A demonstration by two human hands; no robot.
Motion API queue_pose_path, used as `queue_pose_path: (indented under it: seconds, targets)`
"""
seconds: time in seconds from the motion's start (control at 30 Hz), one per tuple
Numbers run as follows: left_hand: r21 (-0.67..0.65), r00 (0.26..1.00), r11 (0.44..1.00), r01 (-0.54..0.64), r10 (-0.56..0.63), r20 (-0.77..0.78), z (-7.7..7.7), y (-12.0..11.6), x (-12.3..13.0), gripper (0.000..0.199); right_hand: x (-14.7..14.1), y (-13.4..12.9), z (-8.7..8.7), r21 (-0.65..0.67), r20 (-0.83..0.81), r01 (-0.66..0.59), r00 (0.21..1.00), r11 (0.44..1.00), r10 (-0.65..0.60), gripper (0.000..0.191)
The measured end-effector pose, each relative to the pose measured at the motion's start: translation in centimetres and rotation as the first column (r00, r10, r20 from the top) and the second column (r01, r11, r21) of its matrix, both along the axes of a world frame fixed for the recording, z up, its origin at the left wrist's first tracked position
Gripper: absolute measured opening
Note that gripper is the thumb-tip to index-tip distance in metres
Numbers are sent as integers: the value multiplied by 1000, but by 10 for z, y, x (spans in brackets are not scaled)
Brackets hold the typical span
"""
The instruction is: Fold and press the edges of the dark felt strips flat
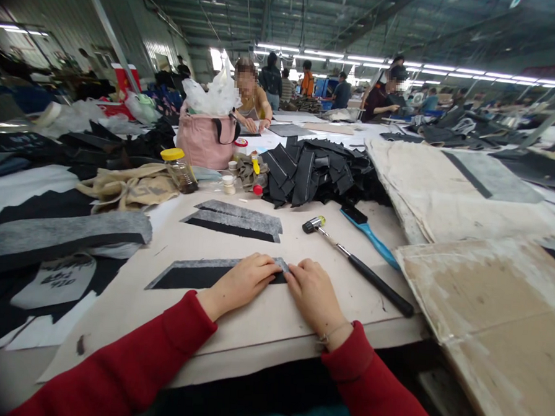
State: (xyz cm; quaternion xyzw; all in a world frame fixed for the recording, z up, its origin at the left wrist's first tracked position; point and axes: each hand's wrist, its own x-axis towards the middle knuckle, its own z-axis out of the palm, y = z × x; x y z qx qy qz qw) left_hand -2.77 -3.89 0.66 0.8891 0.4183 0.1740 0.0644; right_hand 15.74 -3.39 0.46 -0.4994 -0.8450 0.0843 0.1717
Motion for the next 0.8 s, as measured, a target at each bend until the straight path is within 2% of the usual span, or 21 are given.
queue_pose_path:
  seconds: [0.17, 0.27, 0.47, 0.63, 0.73, 0.8]
  targets:
    - [2, 999, 999, -34, 34, 4, 0, -2, 0, 23, -3, 4, -5, -104, -190, 31, 980, 994, -51, 20]
    - [1, 999, 999, -52, 52, -15, 0, -2, 1, 24, -6, 2, -7, -95, -229, 23, 972, 995, -44, 22]
    - [11, 993, 994, -108, 109, -41, 2, -5, 1, 22, -12, -5, -5, 15, -88, -18, 996, 1000, 20, 27]
    - [-18, 988, 990, -142, 143, 53, -1, -2, 0, 15, -14, -8, -2, 61, 9, -59, 998, 996, 58, 25]
    - [-13, 981, 985, -171, 171, 94, -4, 0, 0, 21, -15, -8, -1, 71, 86, -82, 993, 994, 75, 24]
    - [22, 987, 989, -149, 148, 61, -5, 1, 0, 29, -15, -8, 0, 78, 145, -97, 986, 992, 85, 25]
